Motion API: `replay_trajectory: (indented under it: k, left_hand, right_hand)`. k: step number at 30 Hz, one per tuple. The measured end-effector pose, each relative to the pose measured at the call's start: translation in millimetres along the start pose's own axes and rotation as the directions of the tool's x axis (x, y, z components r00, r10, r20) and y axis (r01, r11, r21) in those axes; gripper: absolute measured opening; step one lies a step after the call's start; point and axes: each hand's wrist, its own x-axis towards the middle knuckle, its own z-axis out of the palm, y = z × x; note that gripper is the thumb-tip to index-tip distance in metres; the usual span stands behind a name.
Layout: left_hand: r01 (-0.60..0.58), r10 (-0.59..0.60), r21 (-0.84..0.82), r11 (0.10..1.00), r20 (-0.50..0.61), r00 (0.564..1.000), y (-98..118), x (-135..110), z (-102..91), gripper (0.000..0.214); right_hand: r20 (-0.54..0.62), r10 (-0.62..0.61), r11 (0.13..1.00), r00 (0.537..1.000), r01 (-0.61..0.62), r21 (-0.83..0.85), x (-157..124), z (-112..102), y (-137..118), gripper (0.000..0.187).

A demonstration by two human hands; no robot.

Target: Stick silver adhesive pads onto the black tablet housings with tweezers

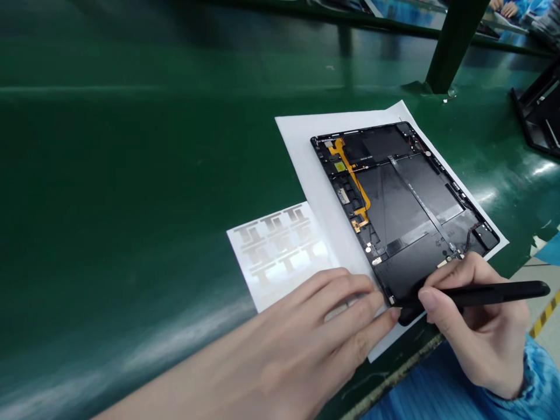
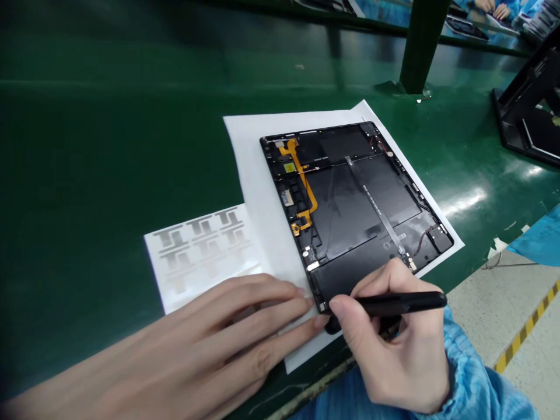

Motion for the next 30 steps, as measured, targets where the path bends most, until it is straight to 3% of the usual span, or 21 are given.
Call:
replay_trajectory:
  k: [10,15,18,30]
  left_hand:
    - [-0.007,0.006,0.025,1.000,0.038,0.999,2,-2,-1.1,0.040]
    - [0.120,-0.117,-0.089,0.989,0.036,0.992,0,-5,-2.0,0.033]
    - [0.169,-0.170,-0.061,0.984,-0.007,0.985,0,-7,-1.2,0.037]
    - [0.118,-0.118,0.089,0.989,-0.003,0.993,0,-12,4.5,0.042]
  right_hand:
    - [0.009,0.005,1.000,1.000,-0.005,0.010,1,-1,3,0.020]
    - [-0.081,-0.068,0.998,0.994,0.069,0.011,1,-3,6,0.021]
    - [-0.063,-0.054,0.999,0.997,0.053,-0.010,1,-3,7,0.026]
    - [-0.042,-0.004,0.994,0.999,0.000,-0.108,3,-4,5,0.032]
